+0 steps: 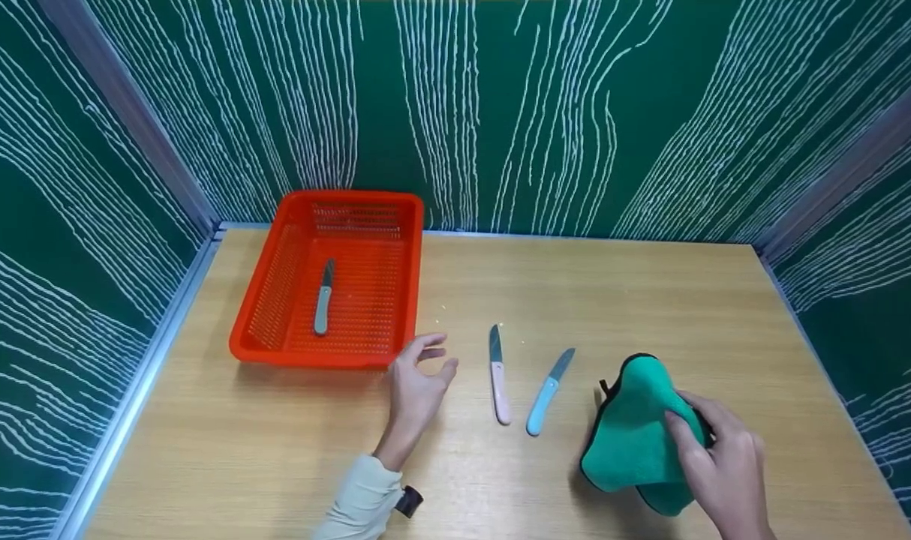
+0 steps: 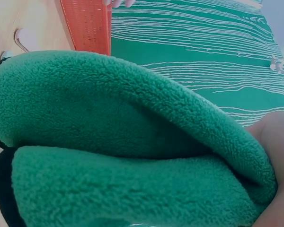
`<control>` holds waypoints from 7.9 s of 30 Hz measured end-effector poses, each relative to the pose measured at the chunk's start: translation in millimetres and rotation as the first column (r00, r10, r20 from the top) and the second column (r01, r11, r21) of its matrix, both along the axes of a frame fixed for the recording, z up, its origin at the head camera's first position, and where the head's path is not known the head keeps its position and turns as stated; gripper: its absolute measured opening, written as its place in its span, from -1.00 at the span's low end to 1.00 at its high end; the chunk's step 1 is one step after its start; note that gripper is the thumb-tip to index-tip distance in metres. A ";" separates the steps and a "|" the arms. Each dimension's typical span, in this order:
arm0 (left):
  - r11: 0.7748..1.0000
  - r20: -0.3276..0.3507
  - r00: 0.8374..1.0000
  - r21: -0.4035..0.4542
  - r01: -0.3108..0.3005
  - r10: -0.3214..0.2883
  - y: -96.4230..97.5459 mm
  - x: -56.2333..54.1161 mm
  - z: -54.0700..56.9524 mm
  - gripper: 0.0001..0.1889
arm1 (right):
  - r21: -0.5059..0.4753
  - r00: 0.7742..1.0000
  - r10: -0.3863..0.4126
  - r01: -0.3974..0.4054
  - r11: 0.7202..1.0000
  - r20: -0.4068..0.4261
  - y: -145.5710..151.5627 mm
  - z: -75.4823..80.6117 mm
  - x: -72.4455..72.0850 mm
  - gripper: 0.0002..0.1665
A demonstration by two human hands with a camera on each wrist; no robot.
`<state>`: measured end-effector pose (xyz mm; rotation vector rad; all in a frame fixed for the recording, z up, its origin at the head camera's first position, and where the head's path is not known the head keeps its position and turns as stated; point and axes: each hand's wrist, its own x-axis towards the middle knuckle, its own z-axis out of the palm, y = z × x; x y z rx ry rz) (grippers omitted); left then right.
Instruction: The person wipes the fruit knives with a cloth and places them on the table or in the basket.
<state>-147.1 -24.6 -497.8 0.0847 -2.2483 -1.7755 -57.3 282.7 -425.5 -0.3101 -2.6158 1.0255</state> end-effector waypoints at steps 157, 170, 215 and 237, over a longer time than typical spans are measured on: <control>0.881 -0.471 0.848 0.260 0.396 -0.243 11.8 69.2 29.1 -0.76 | 0.167 0.754 0.513 -0.491 0.855 -0.410 -81.3 16.2 1.6 -0.49; 0.874 -0.526 0.823 0.273 0.402 -0.214 7.4 68.8 33.3 -0.77 | 0.390 0.782 0.555 -0.435 0.812 -0.283 -79.0 12.7 2.8 -0.52; 0.903 -0.481 0.851 0.238 0.358 -0.211 9.9 76.4 43.9 -0.75 | 0.155 0.771 0.493 -0.473 0.867 -0.404 -80.9 12.0 0.7 -0.55; 0.861 -0.548 0.817 0.317 0.399 -0.177 2.9 65.8 15.8 -0.73 | 0.335 0.806 0.512 -0.414 0.847 -0.297 -68.8 7.1 0.2 -0.51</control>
